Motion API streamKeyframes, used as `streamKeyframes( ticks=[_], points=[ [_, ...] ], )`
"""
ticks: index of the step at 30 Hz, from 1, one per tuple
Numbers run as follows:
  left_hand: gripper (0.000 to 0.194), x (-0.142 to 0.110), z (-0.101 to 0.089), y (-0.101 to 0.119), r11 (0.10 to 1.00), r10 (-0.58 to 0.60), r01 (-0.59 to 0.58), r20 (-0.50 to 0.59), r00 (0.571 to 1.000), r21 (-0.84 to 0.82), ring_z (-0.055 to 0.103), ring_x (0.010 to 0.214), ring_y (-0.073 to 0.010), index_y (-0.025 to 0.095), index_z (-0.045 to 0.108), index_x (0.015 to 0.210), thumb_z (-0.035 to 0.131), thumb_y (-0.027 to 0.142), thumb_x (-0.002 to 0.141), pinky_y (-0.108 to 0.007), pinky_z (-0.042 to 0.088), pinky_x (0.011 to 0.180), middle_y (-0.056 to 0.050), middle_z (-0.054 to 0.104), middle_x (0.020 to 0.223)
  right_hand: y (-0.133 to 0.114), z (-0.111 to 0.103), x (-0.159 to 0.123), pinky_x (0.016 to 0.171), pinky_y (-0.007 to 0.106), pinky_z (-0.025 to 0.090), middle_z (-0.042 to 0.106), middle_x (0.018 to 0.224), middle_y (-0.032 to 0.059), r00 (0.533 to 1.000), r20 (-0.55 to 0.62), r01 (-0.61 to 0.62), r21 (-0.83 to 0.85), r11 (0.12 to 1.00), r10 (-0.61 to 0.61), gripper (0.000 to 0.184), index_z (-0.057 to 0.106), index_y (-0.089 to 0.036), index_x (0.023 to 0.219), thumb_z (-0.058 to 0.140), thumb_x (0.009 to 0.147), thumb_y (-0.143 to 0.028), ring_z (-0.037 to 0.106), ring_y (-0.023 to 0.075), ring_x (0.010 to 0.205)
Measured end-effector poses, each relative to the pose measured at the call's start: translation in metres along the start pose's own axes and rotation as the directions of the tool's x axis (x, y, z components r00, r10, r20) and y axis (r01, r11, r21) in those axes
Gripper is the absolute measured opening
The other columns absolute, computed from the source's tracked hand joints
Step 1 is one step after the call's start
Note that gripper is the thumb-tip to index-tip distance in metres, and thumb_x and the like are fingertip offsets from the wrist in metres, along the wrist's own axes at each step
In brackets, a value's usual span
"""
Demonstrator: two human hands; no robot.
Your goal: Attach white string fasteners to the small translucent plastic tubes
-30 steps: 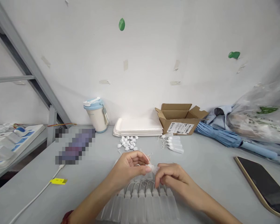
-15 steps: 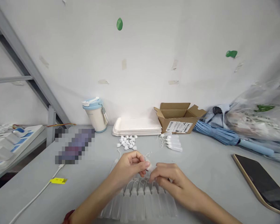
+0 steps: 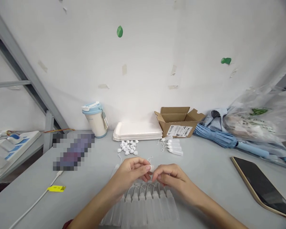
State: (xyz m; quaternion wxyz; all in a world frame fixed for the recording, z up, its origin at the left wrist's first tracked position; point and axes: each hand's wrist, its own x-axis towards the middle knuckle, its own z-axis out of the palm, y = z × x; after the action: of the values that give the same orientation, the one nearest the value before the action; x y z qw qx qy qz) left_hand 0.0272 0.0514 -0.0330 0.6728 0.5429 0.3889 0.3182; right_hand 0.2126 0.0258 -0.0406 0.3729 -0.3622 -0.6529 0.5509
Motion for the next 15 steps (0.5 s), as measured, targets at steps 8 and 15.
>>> streamKeyframes(
  ticks=[8, 15],
  points=[
    [0.045, -0.0029, 0.0022, 0.0005, 0.992, -0.045, 0.032, 0.105, 0.993, 0.125, 0.052, 0.055, -0.0121, 0.01, 0.06, 0.066, 0.048, 0.05, 0.082, -0.026, 0.041, 0.057, -0.002, 0.055, 0.061, -0.0002, 0.0022, 0.0029, 0.051, 0.021, 0.029, 0.051, 0.058, -0.0018, 0.998, 0.063, 0.002, 0.154, 0.988, -0.012, 0.02, 0.068, -0.014, 0.072, 0.05, 0.078, -0.018, 0.035, 0.0083, 0.053],
    [0.04, -0.0017, 0.0038, 0.0027, 0.988, -0.036, 0.014, 0.143, 0.989, 0.154, 0.049, 0.053, -0.011, 0.012, 0.058, 0.068, 0.052, 0.05, 0.078, -0.024, 0.04, 0.054, 0.0, 0.053, 0.059, 0.0062, 0.0013, 0.0033, 0.046, 0.021, 0.022, 0.041, 0.049, -0.0039, 0.997, 0.049, -0.066, 0.296, 0.953, 0.054, 0.017, 0.067, -0.012, 0.068, 0.053, 0.075, -0.021, 0.032, 0.0075, 0.047]
  ],
)
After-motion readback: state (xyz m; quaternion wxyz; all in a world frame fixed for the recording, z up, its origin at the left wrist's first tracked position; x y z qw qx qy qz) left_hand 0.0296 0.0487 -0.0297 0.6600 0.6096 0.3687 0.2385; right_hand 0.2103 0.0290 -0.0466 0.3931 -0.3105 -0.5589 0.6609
